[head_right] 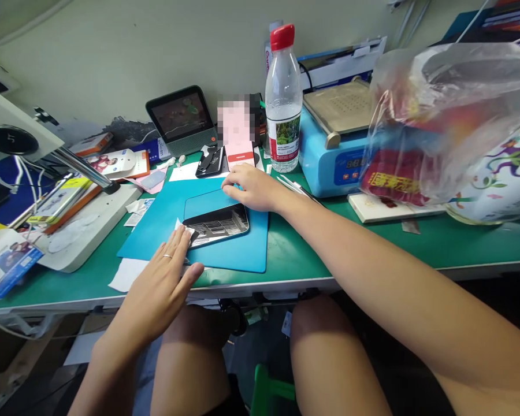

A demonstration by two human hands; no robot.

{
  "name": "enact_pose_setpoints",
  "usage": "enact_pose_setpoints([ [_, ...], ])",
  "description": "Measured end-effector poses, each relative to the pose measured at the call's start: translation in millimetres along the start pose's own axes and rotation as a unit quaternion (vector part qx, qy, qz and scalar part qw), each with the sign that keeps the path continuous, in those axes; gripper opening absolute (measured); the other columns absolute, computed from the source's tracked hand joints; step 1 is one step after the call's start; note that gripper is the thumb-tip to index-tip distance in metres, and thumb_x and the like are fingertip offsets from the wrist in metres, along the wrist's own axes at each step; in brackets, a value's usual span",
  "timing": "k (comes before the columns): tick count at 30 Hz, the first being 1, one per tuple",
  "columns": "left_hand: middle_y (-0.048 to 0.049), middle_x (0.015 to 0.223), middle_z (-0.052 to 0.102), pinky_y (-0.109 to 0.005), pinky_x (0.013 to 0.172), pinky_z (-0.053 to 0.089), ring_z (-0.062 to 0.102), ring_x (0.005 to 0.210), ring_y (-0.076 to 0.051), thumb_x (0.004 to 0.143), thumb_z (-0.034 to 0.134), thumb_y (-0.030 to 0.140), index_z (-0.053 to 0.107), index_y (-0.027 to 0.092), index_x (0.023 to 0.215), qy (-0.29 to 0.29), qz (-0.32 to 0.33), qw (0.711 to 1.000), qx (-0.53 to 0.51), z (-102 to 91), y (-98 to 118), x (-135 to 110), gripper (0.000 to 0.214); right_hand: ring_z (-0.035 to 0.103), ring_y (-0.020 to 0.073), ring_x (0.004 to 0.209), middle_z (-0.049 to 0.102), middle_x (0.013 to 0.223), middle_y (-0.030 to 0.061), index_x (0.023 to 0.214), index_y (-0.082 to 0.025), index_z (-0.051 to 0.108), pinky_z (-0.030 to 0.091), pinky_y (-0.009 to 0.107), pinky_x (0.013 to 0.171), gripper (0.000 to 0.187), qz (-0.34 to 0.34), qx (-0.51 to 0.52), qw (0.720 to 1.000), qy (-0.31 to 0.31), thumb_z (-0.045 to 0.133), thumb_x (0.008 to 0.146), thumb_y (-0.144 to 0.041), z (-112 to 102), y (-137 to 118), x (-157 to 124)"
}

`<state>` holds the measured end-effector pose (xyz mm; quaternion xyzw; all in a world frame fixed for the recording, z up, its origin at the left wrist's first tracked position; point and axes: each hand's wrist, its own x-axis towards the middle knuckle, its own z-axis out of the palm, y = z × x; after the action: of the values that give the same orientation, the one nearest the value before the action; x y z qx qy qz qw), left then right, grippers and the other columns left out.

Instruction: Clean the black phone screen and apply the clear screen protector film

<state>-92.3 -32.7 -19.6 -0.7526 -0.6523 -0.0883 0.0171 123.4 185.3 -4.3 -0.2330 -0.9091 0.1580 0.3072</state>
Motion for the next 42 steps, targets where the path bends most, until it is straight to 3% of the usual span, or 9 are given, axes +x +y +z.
enact_pose_setpoints([
  [6, -0.0288, 0.169, 0.029, -0.06, 0.127, 0.031, 0.022, 0.161, -0.037, 0.109, 0.023, 0.061, 0.033, -0.003, 0.161, -0.014, -0.023, 1.0, 0.003, 1.3, 13, 18, 0.083, 0.065, 0.0289, 0.104, 0.074, 0.103, 0.0126, 0.102, -0.018, 0.078, 0.049, 0.046, 0.097, 0.033, 0.003, 0.004, 1.0, 0.011, 0.05, 0.101, -0.037, -1, 0, 0],
  [9, -0.0337, 0.167, 0.03, -0.061, 0.127, 0.031, 0.023, 0.16, -0.042, 0.106, 0.028, 0.068, 0.035, -0.009, 0.158, 0.002, -0.013, 1.0, 0.005, 2.5, 36, 36, 0.093, 0.065, 0.0294, 0.104, 0.074, 0.103, 0.0138, 0.1, -0.017, 0.078, 0.049, 0.047, 0.098, 0.034, 0.005, 0.001, 1.0, 0.015, 0.05, 0.1, -0.037, -1, 0, 1],
  [17, -0.0328, 0.167, 0.031, -0.053, 0.131, 0.026, 0.022, 0.161, -0.039, 0.1, 0.026, 0.079, 0.035, -0.009, 0.158, 0.008, 0.037, 0.999, -0.024, 5.8, 109, 70, 0.106, 0.067, 0.0262, 0.099, 0.074, 0.101, 0.0113, 0.099, -0.016, 0.078, 0.049, 0.042, 0.094, 0.037, -0.016, -0.004, 1.0, 0.023, 0.05, 0.102, -0.04, -2, 5, 1],
  [21, -0.0268, 0.169, 0.033, -0.047, 0.133, 0.023, 0.018, 0.163, -0.036, 0.099, 0.026, 0.08, 0.036, -0.007, 0.159, 0.012, 0.05, 0.999, -0.017, 1.6, 97, 54, 0.106, 0.067, 0.0289, 0.105, 0.076, 0.105, 0.0122, 0.098, -0.017, 0.078, 0.05, 0.046, 0.096, 0.038, -0.01, -0.025, 0.999, 0.032, 0.049, 0.103, -0.041, -1, 3, 3],
  [27, -0.0244, 0.169, 0.032, -0.051, 0.13, 0.031, 0.027, 0.161, -0.033, 0.1, 0.017, 0.079, 0.038, -0.003, 0.16, 0.001, -0.008, 1.0, 0.008, -8.4, 37, 11, 0.104, 0.069, 0.0315, 0.108, 0.078, 0.107, 0.0138, 0.101, -0.019, 0.078, 0.052, 0.049, 0.098, 0.04, -0.003, -0.008, 1.0, 0.024, 0.049, 0.103, -0.047, -5, 1, 6],
  [31, -0.0245, 0.168, 0.033, -0.052, 0.13, 0.032, 0.027, 0.16, -0.033, 0.103, 0.016, 0.076, 0.037, -0.003, 0.16, -0.011, -0.045, 0.999, 0.016, -12.7, 14, 4, 0.1, 0.07, 0.0313, 0.105, 0.078, 0.106, 0.013, 0.101, -0.021, 0.078, 0.053, 0.049, 0.096, 0.045, 0.001, -0.009, 1.0, 0.023, 0.049, 0.103, -0.054, -4, 0, 7],
  [36, -0.0271, 0.167, 0.034, -0.056, 0.13, 0.029, 0.024, 0.161, -0.038, 0.105, 0.029, 0.072, 0.038, -0.006, 0.158, -0.028, -0.035, 0.999, -0.012, -14.6, 25, 27, 0.095, 0.07, 0.031, 0.102, 0.079, 0.1, 0.013, 0.094, -0.022, 0.079, 0.051, 0.049, 0.097, 0.066, 0.035, 0.04, 0.997, 0.055, 0.042, 0.098, -0.076, -5, -5, 4],
  [39, -0.0246, 0.169, 0.035, -0.053, 0.131, 0.028, 0.017, 0.162, -0.038, 0.106, 0.028, 0.069, 0.04, -0.004, 0.158, -0.034, 0.01, 0.998, -0.054, -12.4, 47, 52, 0.091, 0.07, 0.0278, 0.103, 0.079, 0.105, 0.0126, 0.095, -0.021, 0.079, 0.051, 0.046, 0.099, 0.086, 0.06, 0.075, 0.991, 0.092, 0.018, 0.099, -0.082, -6, -6, 0],
  [42, -0.026, 0.169, 0.034, -0.05, 0.132, 0.024, 0.016, 0.163, -0.038, 0.106, 0.028, 0.069, 0.04, -0.006, 0.158, -0.044, 0.054, 0.995, -0.071, -9.4, 74, 77, 0.092, 0.069, 0.0269, 0.102, 0.078, 0.105, 0.0129, 0.094, -0.019, 0.079, 0.051, 0.043, 0.097, 0.094, 0.08, 0.128, 0.982, 0.114, 0.013, 0.095, -0.085, -6, -5, -4],
])
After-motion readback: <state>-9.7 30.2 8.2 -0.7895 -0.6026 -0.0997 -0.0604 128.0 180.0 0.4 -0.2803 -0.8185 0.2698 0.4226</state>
